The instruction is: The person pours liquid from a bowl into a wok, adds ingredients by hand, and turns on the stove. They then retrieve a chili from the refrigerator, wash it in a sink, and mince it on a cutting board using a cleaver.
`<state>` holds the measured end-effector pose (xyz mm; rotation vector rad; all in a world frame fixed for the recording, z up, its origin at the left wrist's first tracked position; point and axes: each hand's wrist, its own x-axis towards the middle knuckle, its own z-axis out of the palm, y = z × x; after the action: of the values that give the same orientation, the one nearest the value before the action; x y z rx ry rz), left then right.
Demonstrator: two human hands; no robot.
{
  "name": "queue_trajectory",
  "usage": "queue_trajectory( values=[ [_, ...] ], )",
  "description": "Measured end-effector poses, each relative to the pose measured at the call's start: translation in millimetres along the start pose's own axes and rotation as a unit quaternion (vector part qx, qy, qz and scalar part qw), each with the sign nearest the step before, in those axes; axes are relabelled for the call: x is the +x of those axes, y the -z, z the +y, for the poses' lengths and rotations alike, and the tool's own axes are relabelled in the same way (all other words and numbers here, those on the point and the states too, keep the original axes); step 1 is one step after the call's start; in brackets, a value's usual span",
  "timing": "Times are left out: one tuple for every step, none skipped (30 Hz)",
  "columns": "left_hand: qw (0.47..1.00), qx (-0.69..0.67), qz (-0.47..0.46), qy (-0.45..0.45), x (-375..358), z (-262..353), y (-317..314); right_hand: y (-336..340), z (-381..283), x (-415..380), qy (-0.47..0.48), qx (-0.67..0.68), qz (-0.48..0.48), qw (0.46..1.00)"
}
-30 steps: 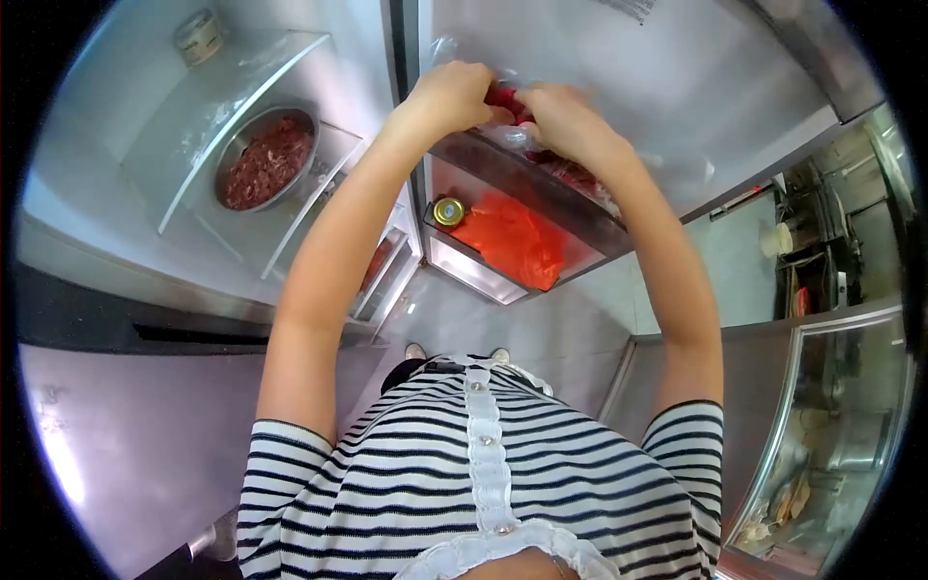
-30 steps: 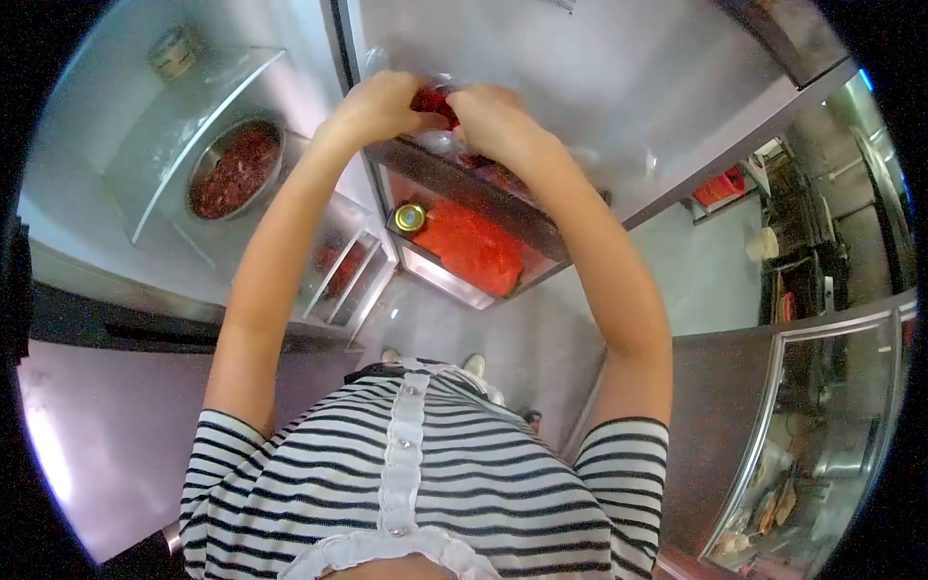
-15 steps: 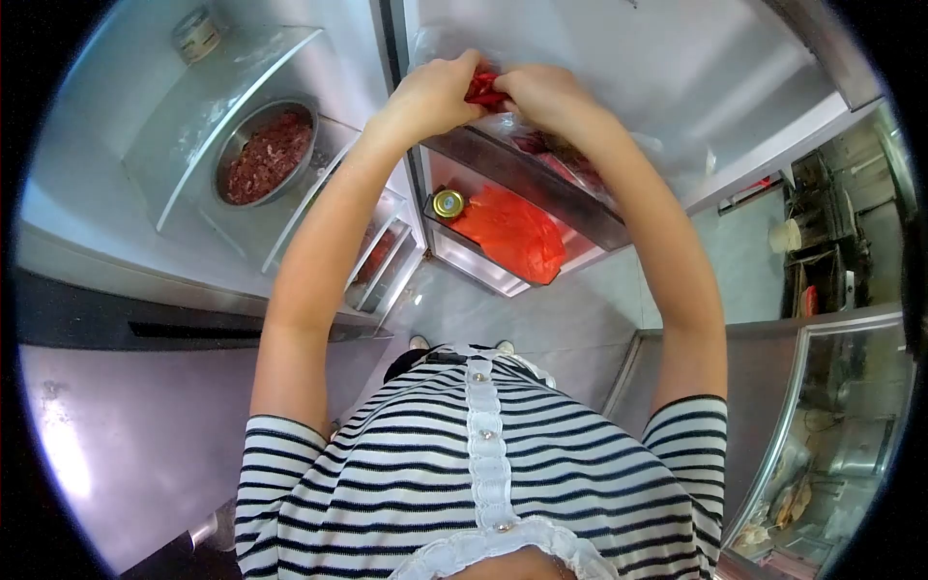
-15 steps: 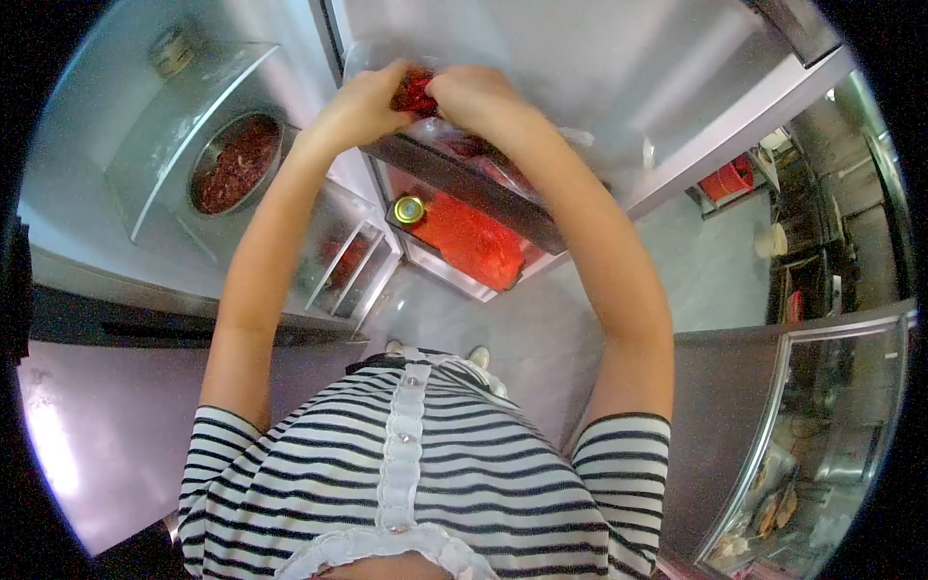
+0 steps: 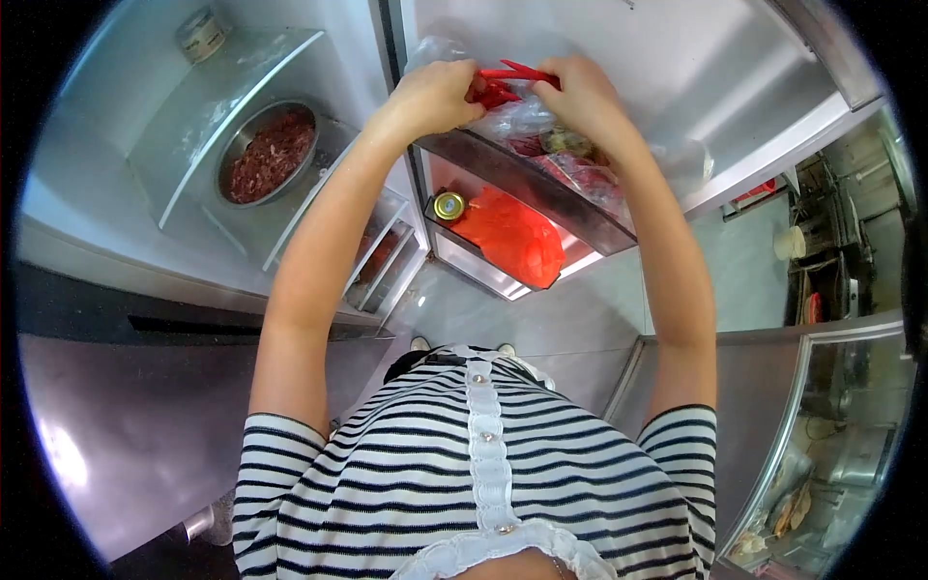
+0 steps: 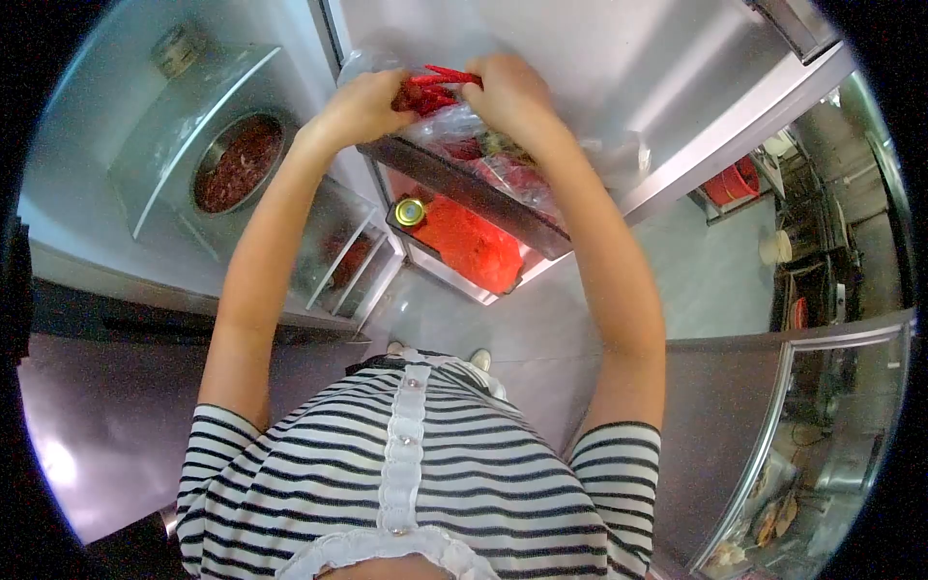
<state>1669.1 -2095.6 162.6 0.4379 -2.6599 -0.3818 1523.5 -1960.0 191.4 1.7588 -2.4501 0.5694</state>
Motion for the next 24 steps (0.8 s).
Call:
queue_trajectory(
  values=[
    [1.0,0.001,0.004,0.0,-0.3,-1.4,0.5,-0.5,0.0,-1.1,-0.003,-0.002,0.004,1.0],
    [1.0,-0.008,0.011,0.005,0.0,-3.5,1.4,-1.6,-0.3,-3.0,-0.007,-0.003,0.008,1.0],
    [1.0,-0.016,0.017,0.01,0.6,-5.9,2.2,-2.8,-0.7,-4.6,-0.011,-0.003,0.011,1.0],
    [0.999,-0.024,0.022,0.015,0.4,-6.6,2.4,-3.9,-2.5,-5.3,-0.024,-0.006,0.012,1.0],
    [1.0,-0.017,0.015,0.012,-0.4,-2.3,3.0,-4.0,-5.3,-5.7,-0.038,-0.011,0.014,0.999],
    [1.0,-0.01,0.009,0.01,-0.9,4.3,3.7,-3.9,-6.6,-5.6,-0.051,-0.016,0.016,0.998],
    [1.0,-0.003,0.003,0.009,-0.2,9.3,3.5,-4.7,-4.9,-4.8,-0.048,-0.009,0.021,0.999],
    [1.0,0.026,0.008,0.011,3.0,10.4,-1.3,-6.9,-2.1,-2.9,-0.045,-0.001,0.026,0.999],
    [0.998,0.055,0.012,0.014,7.5,8.7,-9.5,-8.6,-0.6,-1.0,-0.042,0.007,0.03,0.999],
    [0.996,0.082,0.014,0.02,9.3,7.1,-16.1,-9.6,0.5,-0.3,-0.042,0.019,0.03,0.998],
    [0.996,0.087,0.013,0.007,9.8,8.9,-15.0,-9.1,0.9,-1.0,-0.041,0.029,0.028,0.998],
    [0.996,0.084,0.014,0.006,8.8,10.0,-14.1,-7.7,1.4,-0.6,-0.041,0.039,0.027,0.998],
    [0.997,0.081,0.017,0.004,8.1,11.8,-12.8,-6.4,1.1,-0.1,-0.043,0.037,0.018,0.998],
    [0.997,0.08,0.022,0.0,9.6,12.4,-11.4,-5.8,1.9,-1.6,-0.034,0.036,0.021,0.999],
    [0.999,0.031,0.02,-0.017,11.8,4.4,-12.7,-3.7,2.7,-1.9,-0.024,0.035,0.028,0.999],
    [0.998,-0.025,0.052,-0.011,12.0,-1.1,-13.4,-2.2,3.1,-1.5,-0.015,0.035,0.035,0.999],
    [0.993,-0.082,0.082,-0.005,11.6,-4.5,-13.3,-3.2,3.7,-1.2,-0.017,0.058,0.056,0.997],
    [0.984,-0.139,0.111,0.0,12.4,-7.7,-12.6,-5.3,5.2,-1.6,-0.02,0.08,0.077,0.994],
    [0.976,-0.188,0.109,-0.002,13.8,-11.4,-11.5,-7.3,6.7,-1.9,-0.022,0.102,0.096,0.99],
    [0.966,-0.236,0.107,-0.005,14.5,-12.4,-8.1,-8.5,7.7,-1.5,-0.013,0.121,0.117,0.986],
    [0.953,-0.284,0.105,-0.006,15.3,-12.7,-5.8,-9.4,8.4,-0.5,-0.003,0.139,0.138,0.981],
    [0.927,-0.362,0.095,0.02,16.0,-12.2,-5.0,-9.4,8.1,0.9,0.008,0.158,0.159,0.975],
    [0.894,-0.438,0.086,0.046,15.5,-6.5,-0.4,-5.4,4.9,1.1,-0.001,0.169,0.139,0.976],
    [0.854,-0.509,0.076,0.07,14.8,-0.8,3.3,0.7,-0.4,-0.4,-0.01,0.179,0.121,0.976]
  ],
)
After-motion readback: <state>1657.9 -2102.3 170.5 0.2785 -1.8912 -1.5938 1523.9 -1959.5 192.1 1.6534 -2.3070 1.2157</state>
